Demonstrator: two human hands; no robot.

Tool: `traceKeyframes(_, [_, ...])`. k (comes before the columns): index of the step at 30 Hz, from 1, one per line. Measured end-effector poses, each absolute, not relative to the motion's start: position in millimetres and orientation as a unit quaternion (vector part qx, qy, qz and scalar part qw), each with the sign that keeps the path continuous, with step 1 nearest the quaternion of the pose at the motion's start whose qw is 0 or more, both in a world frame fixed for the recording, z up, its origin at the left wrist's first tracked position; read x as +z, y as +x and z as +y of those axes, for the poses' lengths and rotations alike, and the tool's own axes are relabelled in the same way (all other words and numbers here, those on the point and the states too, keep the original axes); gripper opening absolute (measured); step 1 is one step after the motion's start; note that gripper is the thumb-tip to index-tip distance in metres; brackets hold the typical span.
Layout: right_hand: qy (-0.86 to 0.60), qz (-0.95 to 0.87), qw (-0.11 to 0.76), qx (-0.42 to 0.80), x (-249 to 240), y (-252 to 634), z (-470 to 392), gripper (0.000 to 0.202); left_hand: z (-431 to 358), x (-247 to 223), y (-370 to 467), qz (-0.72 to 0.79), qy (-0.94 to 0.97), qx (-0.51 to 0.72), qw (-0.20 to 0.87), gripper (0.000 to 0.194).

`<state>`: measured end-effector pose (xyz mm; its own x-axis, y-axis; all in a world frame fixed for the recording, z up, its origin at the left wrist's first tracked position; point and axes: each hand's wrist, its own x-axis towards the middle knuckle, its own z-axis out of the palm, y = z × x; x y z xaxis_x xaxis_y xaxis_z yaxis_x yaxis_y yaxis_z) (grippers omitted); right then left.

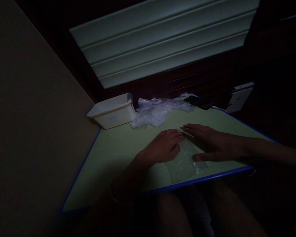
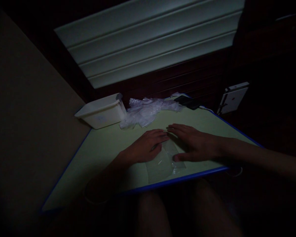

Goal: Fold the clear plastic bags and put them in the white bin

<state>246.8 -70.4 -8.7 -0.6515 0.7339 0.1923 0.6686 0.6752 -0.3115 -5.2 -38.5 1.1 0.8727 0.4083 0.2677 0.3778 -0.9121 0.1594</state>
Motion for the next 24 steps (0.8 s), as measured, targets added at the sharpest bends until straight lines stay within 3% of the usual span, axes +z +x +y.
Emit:
traceKeyframes(5, [-0.379, -0.906, 0.125, 0.143, 9, 252, -88, 0.104, -38, 1, -4, 0.198, 0.966, 0.159, 0.052, 0.039])
traceKeyframes(7, [-0.4, -0.89, 0.15, 0.156, 19, 247, -73, 0.092, -38, 1, -4, 0.195, 0.966, 0.161, 0.061, 0.039])
traceKeyframes(10, [-0.439, -0.862, 0.188, 0.169, 33, 234, -32, 0.055, -36, 1, -6, 0.202, 0.96, 0.184, 0.064, 0.04])
traceKeyframes(14, [-0.441, -0.878, 0.113, 0.148, 43, 215, 19, 0.032, -31, 2, -12, 0.248, 0.942, 0.22, 0.056, 0.031])
traceKeyframes(17, [-0.431, -0.887, 0.061, 0.155, 42, 209, 32, 0.029, -27, 1, -16, 0.29, 0.931, 0.216, 0.045, 0.024])
traceKeyframes(24, [-0.435, -0.872, 0.081, 0.21, 26, 216, 19, 0.047, -27, 1, -18, 0.293, 0.936, 0.189, 0.046, 0.025])
